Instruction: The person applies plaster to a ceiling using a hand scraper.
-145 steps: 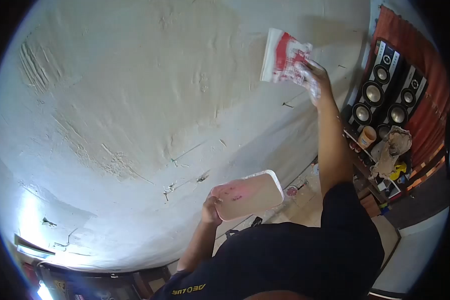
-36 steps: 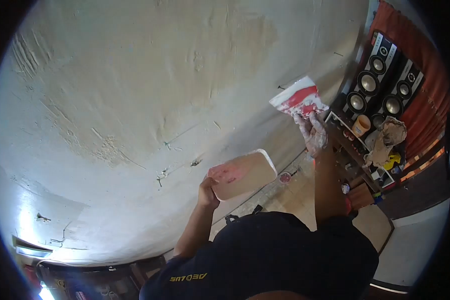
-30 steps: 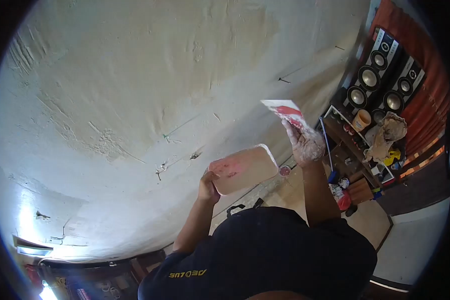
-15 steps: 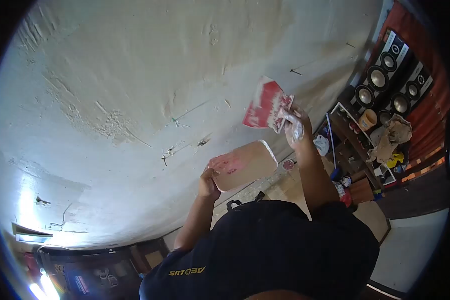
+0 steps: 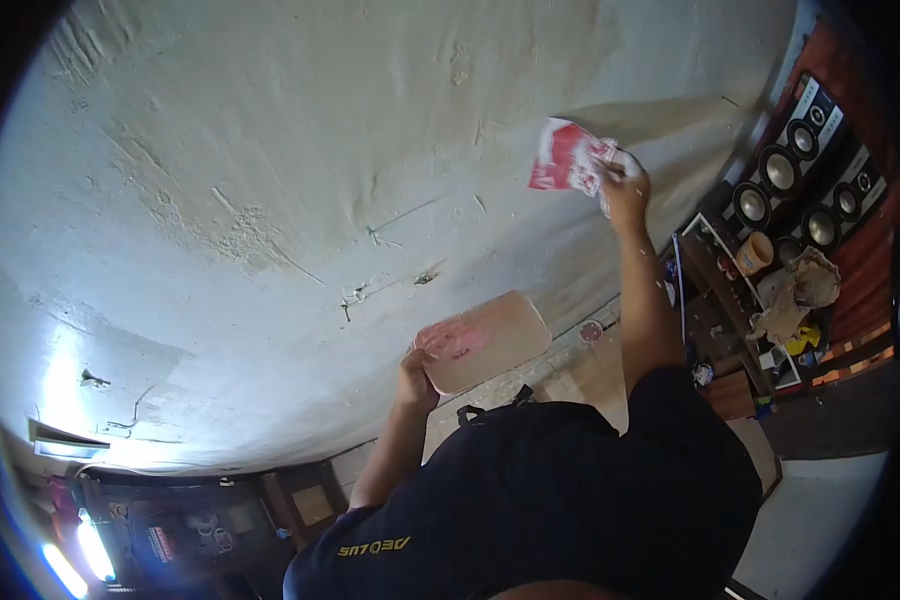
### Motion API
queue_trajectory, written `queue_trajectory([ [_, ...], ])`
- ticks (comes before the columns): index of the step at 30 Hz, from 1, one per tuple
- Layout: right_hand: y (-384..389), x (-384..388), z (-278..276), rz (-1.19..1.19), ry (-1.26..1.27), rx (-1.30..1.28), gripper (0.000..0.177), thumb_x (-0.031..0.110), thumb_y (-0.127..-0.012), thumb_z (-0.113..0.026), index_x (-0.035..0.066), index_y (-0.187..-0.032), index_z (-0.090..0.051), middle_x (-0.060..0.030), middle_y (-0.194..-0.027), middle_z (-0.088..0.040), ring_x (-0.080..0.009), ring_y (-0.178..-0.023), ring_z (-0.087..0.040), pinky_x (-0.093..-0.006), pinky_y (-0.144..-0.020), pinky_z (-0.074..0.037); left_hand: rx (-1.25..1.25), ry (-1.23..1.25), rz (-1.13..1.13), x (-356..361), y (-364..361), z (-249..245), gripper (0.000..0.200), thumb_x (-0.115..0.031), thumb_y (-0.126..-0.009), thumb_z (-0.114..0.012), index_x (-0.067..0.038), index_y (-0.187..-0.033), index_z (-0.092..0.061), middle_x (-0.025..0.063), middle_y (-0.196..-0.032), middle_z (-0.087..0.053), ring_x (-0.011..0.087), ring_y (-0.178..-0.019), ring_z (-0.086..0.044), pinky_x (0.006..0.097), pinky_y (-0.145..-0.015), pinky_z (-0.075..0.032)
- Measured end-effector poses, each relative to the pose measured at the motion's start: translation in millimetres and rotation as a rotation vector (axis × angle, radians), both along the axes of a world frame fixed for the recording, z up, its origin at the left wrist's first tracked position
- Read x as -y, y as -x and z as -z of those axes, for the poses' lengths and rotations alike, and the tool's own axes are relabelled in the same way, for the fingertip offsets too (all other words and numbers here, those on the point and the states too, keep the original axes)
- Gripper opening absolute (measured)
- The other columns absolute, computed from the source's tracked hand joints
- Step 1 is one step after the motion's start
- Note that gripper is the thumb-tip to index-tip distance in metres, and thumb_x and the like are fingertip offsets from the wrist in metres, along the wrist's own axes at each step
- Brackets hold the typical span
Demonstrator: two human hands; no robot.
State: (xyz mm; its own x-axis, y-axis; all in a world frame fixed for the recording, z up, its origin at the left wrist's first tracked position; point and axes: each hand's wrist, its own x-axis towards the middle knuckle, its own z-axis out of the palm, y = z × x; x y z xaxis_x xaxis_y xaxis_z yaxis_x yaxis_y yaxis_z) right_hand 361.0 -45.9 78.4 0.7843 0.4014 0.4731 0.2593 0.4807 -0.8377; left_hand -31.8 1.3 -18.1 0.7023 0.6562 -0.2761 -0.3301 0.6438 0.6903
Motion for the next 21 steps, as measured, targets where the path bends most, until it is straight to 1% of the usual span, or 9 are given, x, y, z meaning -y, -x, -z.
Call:
queue_trajectory([
  [2,-16.8,28.3,4.9,-0.056,0.281,-0.091,0.027,-0.003,-0.080,-0.064,-0.004,-0.105,-0.057,-0.0090,-0.098,-0.064,-0.0140,-0.088,-0.061,-0.0261,-0.075,-0.050,0.026,-0.035,0.022,-1.7,2.5,5.9,0.049,-0.021,-0.080,-0.040,-0.001,-0.124,-0.047,0.0154,-0.121,-0.055,0.0305,-0.110,-0.053,0.0424,-0.095,-0.043],
  [3,-13.3,32.4,8.5,-0.162,-0.005,-0.081,0.031,-0.004,-0.079,-0.063,-0.003,-0.110,-0.057,-0.0098,-0.103,-0.062,-0.0152,-0.093,-0.060,-0.0275,-0.079,-0.051,0.028,-0.036,0.021,-0.8,2.7,6.1,0.049,-0.021,-0.080,-0.040,-0.001,-0.124,-0.047,0.0154,-0.121,-0.055,0.0305,-0.110,-0.053,0.0424,-0.095,-0.043],
  [6,29.2,30.7,-18.0,-0.219,-0.125,-0.102,0.023,0.000,-0.081,-0.064,-0.003,-0.103,-0.059,-0.0084,-0.096,-0.063,-0.0126,-0.087,-0.060,-0.0255,-0.077,-0.049,0.015,-0.103,0.039,-0.2,-1.0,1.1,0.049,-0.026,-0.083,-0.040,-0.001,-0.125,-0.047,0.0154,-0.122,-0.054,0.0301,-0.111,-0.053,0.0414,-0.095,-0.042],
  [11,56.5,-4.6,-35.5,-0.364,0.033,0.110,0.023,0.007,-0.080,-0.068,-0.003,-0.100,-0.061,-0.0066,-0.092,-0.064,-0.0122,-0.085,-0.060,-0.0268,-0.076,-0.049,0.039,-0.090,0.052,-0.1,-3.1,14.1,0.049,-0.026,-0.084,-0.040,-0.002,-0.126,-0.046,0.0143,-0.123,-0.054,0.0296,-0.111,-0.053,0.0416,-0.096,-0.042],
  [13,33.5,-16.5,-22.9,0.147,0.448,0.247,0.024,0.013,-0.079,-0.070,-0.003,-0.096,-0.062,-0.0061,-0.086,-0.066,-0.0121,-0.076,-0.061,-0.0267,-0.069,-0.049,0.079,-0.101,0.081,1.3,-0.4,16.5,0.048,-0.025,-0.084,-0.039,-0.002,-0.126,-0.046,0.0142,-0.123,-0.054,0.0296,-0.111,-0.053,0.0417,-0.096,-0.042],
  [16,-0.1,11.2,-7.7,0.205,0.111,0.099,0.019,0.006,-0.079,-0.066,-0.004,-0.094,-0.062,-0.0068,-0.081,-0.065,-0.0110,-0.066,-0.057,-0.0270,-0.061,-0.048,0.052,-0.147,0.057,4.3,0.5,3.7,0.048,-0.025,-0.084,-0.040,-0.002,-0.126,-0.046,0.0141,-0.123,-0.054,0.0295,-0.112,-0.053,0.0417,-0.096,-0.042],
  [17,-13.0,29.3,0.8,0.091,0.158,-0.120,0.017,0.004,-0.079,-0.066,-0.005,-0.093,-0.060,-0.0060,-0.078,-0.063,-0.0104,-0.067,-0.055,-0.0271,-0.061,-0.047,0.038,-0.141,0.035,5.8,1.1,0.3,0.048,-0.025,-0.084,-0.040,-0.002,-0.126,-0.046,0.0140,-0.123,-0.054,0.0295,-0.112,-0.053,0.0420,-0.096,-0.042],
  [18,-47.9,33.9,37.2,0.166,0.089,0.005,0.016,0.004,-0.079,-0.066,-0.006,-0.090,-0.059,-0.0070,-0.081,-0.062,-0.0106,-0.071,-0.055,-0.0262,-0.064,-0.046,0.021,-0.129,0.014,7.5,1.3,-0.6,0.049,-0.025,-0.083,-0.040,-0.002,-0.126,-0.046,0.0140,-0.123,-0.054,0.0294,-0.112,-0.052,0.0422,-0.096,-0.042],
  [21,-4.4,63.1,12.4,0.157,0.083,-0.057,0.016,0.003,-0.080,-0.066,-0.003,-0.093,-0.058,-0.0082,-0.087,-0.062,-0.0125,-0.079,-0.057,-0.0260,-0.070,-0.046,0.039,-0.097,0.032,3.4,2.1,8.7,0.048,-0.024,-0.083,-0.040,-0.002,-0.126,-0.046,0.0141,-0.123,-0.054,0.0296,-0.113,-0.052,0.0427,-0.097,-0.041],
])
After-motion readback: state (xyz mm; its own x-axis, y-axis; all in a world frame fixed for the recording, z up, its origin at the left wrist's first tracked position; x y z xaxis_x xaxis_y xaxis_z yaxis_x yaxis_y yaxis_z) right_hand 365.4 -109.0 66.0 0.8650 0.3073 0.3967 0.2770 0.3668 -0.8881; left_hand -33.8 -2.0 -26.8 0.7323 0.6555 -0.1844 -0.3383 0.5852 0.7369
